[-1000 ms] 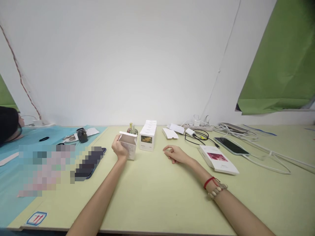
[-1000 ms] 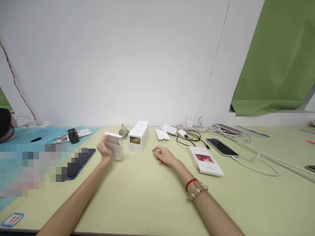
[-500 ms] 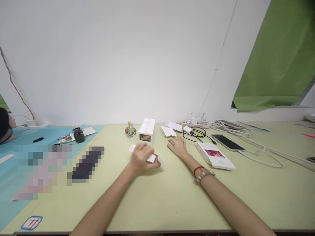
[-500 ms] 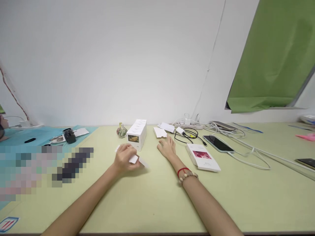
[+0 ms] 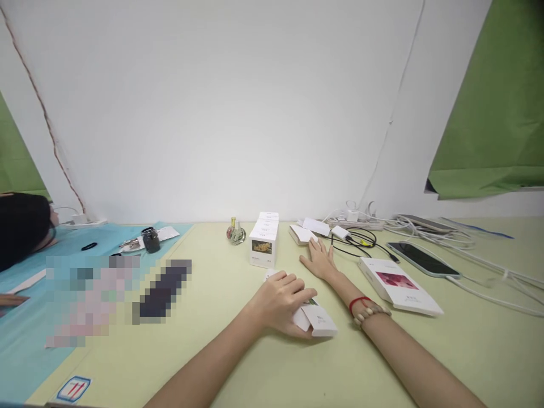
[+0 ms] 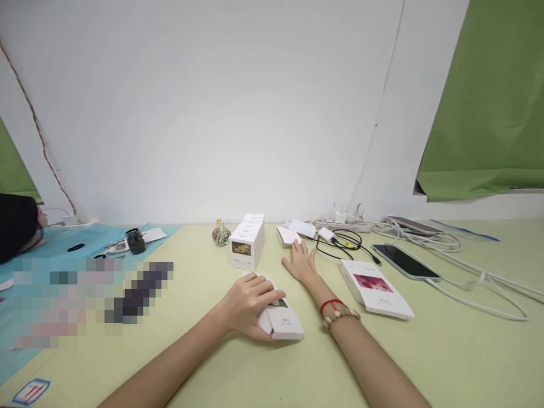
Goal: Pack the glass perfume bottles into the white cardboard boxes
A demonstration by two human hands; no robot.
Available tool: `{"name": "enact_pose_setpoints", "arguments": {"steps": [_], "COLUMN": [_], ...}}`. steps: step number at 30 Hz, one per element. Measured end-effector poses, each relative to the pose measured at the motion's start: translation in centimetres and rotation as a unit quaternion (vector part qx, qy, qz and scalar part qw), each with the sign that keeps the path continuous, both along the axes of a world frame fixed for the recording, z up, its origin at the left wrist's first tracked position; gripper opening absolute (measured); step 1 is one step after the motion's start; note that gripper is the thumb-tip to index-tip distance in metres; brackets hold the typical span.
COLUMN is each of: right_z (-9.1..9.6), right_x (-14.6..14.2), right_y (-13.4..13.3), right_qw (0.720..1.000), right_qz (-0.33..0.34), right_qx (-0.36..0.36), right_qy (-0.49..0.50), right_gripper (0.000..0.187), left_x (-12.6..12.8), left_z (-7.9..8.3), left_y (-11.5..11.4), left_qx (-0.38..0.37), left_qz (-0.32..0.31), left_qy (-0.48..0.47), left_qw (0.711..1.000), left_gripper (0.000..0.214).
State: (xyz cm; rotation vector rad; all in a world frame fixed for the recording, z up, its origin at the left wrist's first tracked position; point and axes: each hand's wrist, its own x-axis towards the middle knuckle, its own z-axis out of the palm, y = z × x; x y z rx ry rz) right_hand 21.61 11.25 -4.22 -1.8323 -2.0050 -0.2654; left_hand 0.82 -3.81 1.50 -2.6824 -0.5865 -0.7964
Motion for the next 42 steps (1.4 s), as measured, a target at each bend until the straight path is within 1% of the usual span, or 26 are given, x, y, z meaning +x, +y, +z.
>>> {"name": "enact_pose_setpoints", "arguments": {"steps": [2,4,6,8,10,12,15,17,19,21,23,25,27,28,30,31,33,35,38,40,42], "right_z": [0.4,1.0,1.7,2.3,2.5,2.6,2.5,2.5,2.4,2.3,2.2,2.2,2.2,2.3,2.4,2.4,2.4,2.4,2.3,2.3,2.4], "right_x": [-0.3,-0.7,-1.2,-1.5,-1.8,-1.7,-1.3,-0.9,-0.6,-0.4,-0.6,-0.9,-1.2,-1.3,-1.2,-1.1,-0.8,-0.4,-0.1,-0.2,-0.2], "right_y": [-0.3,-0.8,-1.5,-2.3,-3.0,-3.5,-3.9,-4.0,-4.1,-4.0,-4.0,-3.9,-3.9,-3.9,-3.8,-3.8,-3.7,-3.6,-3.6,-3.5,-3.4], "right_qw": [0.999,0.992,0.978,0.964,0.954,0.943,0.922,0.913,0.914,0.917,0.912,0.895,0.869,0.853,0.823,0.813,0.804,0.804,0.797,0.785,0.768], "right_qz": [0.005,0.007,0.008,0.022,0.04,0.041,0.007,-0.017,-0.027,-0.025,-0.02,-0.02,-0.026,-0.031,-0.047,-0.057,-0.071,-0.075,-0.076,-0.083,-0.095], "right_qx": [0.039,0.094,0.153,0.184,0.175,0.155,0.153,0.159,0.143,0.096,0.044,0.011,-0.007,-0.015,-0.025,-0.027,-0.028,-0.025,-0.008,0.019,0.056], "right_qy": [0.029,0.079,0.14,0.193,0.239,0.291,0.356,0.375,0.379,0.387,0.407,0.445,0.494,0.521,0.566,0.579,0.59,0.59,0.6,0.614,0.631], "right_gripper": [0.068,0.068,0.065,0.062,0.059,0.056,0.052,0.05,0.045,0.041,0.039,0.04,0.044,0.047,0.053,0.057,0.059,0.056,0.048,0.047,0.047], "left_x": [0.1,0.3,0.3,0.1,0.0,0.0,0.1,0.1,0.0,-0.2,-0.3,-0.3,-0.2,-0.1,0.0,-0.1,-0.4,-0.8,-1.6,-2.0,-2.4], "left_z": [0.0,-0.1,-0.3,-0.3,-0.2,-0.2,-0.5,-0.7,-0.7,-0.7,-0.5,-0.4,-0.3,-0.3,-0.2,-0.2,-0.1,-0.1,-0.3,-0.7,-1.1], "left_y": [-0.2,-0.3,-0.3,-0.1,0.0,0.1,0.1,0.0,-0.1,-0.1,-0.1,-0.1,-0.2,-0.2,-0.3,-0.3,-0.2,0.2,1.1,1.8,2.6], "left_qx": [-0.039,-0.068,-0.086,-0.101,-0.111,-0.117,-0.129,-0.139,-0.144,-0.146,-0.155,-0.172,-0.19,-0.197,-0.201,-0.2,-0.191,-0.18,-0.162,-0.156,-0.156], "left_qz": [0.001,0.0,0.011,0.039,0.071,0.097,0.122,0.131,0.107,0.06,0.024,0.018,0.027,0.034,0.056,0.069,0.101,0.139,0.234,0.31,0.368], "left_qy": [0.011,0.019,0.024,0.017,0.007,0.0,-0.005,-0.018,-0.029,-0.026,-0.016,-0.012,-0.014,-0.015,-0.014,-0.013,-0.008,0.0,0.015,0.022,0.022], "left_qw": [0.999,0.997,0.996,0.994,0.991,0.988,0.984,0.981,0.983,0.987,0.988,0.985,0.981,0.98,0.978,0.977,0.976,0.974,0.959,0.938,0.916], "left_gripper": [0.061,0.067,0.073,0.075,0.074,0.073,0.078,0.079,0.074,0.067,0.065,0.069,0.072,0.071,0.061,0.055,0.042,0.031,0.021,0.021,0.022]}}
